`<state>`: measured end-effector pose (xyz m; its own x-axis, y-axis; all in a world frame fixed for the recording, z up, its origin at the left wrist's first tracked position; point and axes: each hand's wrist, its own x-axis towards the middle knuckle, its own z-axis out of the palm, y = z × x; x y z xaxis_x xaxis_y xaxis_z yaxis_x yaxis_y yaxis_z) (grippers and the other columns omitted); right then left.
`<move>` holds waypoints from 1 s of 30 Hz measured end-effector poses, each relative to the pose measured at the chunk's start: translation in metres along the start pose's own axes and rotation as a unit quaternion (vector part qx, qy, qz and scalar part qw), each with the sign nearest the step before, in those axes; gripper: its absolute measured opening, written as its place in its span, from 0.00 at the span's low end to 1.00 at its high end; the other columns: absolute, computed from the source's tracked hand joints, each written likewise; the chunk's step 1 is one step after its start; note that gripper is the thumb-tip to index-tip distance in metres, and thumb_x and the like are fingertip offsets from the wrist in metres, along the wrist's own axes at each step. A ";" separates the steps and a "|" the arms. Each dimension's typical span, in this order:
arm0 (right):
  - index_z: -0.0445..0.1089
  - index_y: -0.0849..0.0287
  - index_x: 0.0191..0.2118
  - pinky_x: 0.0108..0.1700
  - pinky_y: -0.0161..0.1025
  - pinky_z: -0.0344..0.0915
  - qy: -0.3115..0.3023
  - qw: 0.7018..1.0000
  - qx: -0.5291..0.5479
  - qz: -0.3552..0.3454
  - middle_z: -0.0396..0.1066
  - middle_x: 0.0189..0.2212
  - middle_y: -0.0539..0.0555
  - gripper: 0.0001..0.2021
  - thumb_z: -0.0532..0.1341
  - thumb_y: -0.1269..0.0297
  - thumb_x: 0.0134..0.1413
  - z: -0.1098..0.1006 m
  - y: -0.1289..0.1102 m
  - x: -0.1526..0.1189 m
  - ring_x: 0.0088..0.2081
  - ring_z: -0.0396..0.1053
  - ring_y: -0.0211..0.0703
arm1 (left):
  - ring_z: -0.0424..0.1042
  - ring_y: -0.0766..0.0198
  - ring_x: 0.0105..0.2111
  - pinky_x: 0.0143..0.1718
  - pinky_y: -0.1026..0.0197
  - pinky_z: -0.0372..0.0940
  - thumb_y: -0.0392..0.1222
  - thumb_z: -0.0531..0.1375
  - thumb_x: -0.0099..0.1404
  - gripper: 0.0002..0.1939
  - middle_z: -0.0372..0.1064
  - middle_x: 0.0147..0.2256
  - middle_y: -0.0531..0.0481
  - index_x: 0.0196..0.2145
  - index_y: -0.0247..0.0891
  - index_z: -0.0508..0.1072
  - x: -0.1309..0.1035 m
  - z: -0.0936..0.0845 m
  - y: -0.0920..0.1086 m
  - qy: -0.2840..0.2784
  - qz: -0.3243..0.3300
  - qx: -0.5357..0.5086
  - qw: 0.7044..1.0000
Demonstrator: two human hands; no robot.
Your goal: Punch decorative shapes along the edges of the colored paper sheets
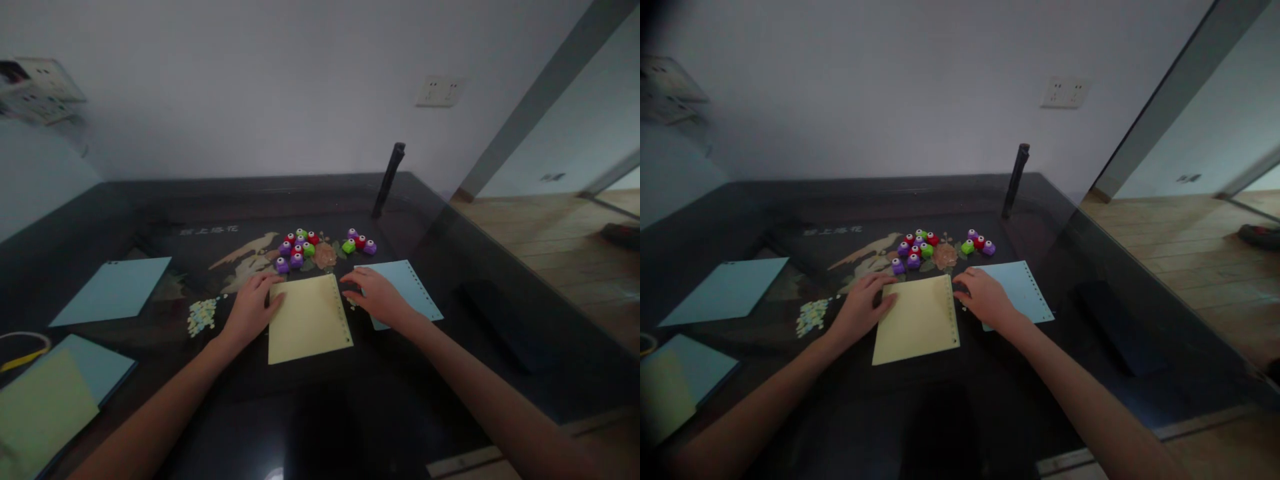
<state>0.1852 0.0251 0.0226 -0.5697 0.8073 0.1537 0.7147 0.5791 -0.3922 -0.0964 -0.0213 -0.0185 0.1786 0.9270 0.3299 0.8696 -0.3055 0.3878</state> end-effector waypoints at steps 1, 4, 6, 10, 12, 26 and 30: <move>0.69 0.59 0.46 0.45 0.45 0.63 -0.003 1.000 -0.018 -0.018 0.69 0.42 0.58 0.13 0.61 0.66 0.53 0.004 -0.004 0.007 0.44 0.66 0.49 | 0.63 0.52 0.49 0.49 0.47 0.60 0.41 0.57 0.62 0.15 0.66 0.47 0.43 0.47 0.39 0.68 0.001 0.001 0.001 0.001 -0.004 0.010 1.000; 0.69 0.62 0.49 0.48 0.49 0.62 -0.017 0.996 -0.077 -0.041 0.67 0.45 0.62 0.19 0.64 0.63 0.50 0.014 -0.010 0.025 0.47 0.63 0.54 | 0.63 0.50 0.49 0.49 0.46 0.60 0.44 0.58 0.61 0.18 0.65 0.48 0.43 0.49 0.39 0.68 0.001 0.003 0.002 0.002 -0.011 0.027 1.000; 0.69 0.64 0.49 0.48 0.50 0.62 -0.027 0.994 -0.099 -0.047 0.66 0.45 0.64 0.20 0.64 0.62 0.50 0.019 -0.008 0.031 0.47 0.64 0.55 | 0.63 0.50 0.48 0.48 0.47 0.61 0.43 0.57 0.62 0.17 0.66 0.46 0.42 0.48 0.37 0.69 0.001 0.004 0.002 -0.003 -0.010 0.023 1.000; 0.69 0.65 0.49 0.48 0.50 0.62 -0.016 0.995 -0.077 -0.058 0.67 0.44 0.64 0.19 0.63 0.63 0.51 0.024 -0.004 0.032 0.46 0.64 0.55 | 0.64 0.52 0.46 0.47 0.49 0.61 0.41 0.57 0.62 0.17 0.65 0.44 0.42 0.49 0.36 0.69 0.001 0.005 0.000 -0.007 -0.009 0.015 1.000; 0.69 0.64 0.47 0.48 0.48 0.62 -0.002 0.998 -0.048 -0.049 0.67 0.44 0.62 0.18 0.64 0.66 0.50 0.025 -0.003 0.032 0.46 0.65 0.53 | 0.64 0.52 0.46 0.47 0.49 0.61 0.41 0.58 0.61 0.17 0.64 0.43 0.42 0.49 0.36 0.69 0.001 0.005 0.000 -0.005 -0.009 0.009 1.000; 0.72 0.58 0.34 0.39 0.39 0.60 0.039 0.999 0.026 -0.003 0.72 0.36 0.54 0.06 0.57 0.68 0.57 0.022 -0.008 0.033 0.39 0.68 0.44 | 0.66 0.54 0.46 0.48 0.50 0.61 0.38 0.59 0.61 0.13 0.68 0.43 0.46 0.45 0.40 0.67 0.002 -0.003 0.005 -0.005 0.000 -0.021 1.000; 0.75 0.56 0.37 0.41 0.40 0.61 0.038 0.999 0.015 -0.003 0.74 0.38 0.54 0.09 0.56 0.67 0.59 0.020 -0.009 0.033 0.41 0.69 0.45 | 0.66 0.53 0.47 0.49 0.50 0.61 0.38 0.59 0.61 0.12 0.69 0.44 0.46 0.44 0.40 0.67 0.003 -0.002 0.003 0.003 0.010 -0.016 1.000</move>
<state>0.1523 0.0441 0.0127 -0.5404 0.8110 0.2242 0.6985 0.5809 -0.4178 -0.0941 -0.0201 -0.0150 0.1925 0.9192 0.3436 0.8511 -0.3306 0.4078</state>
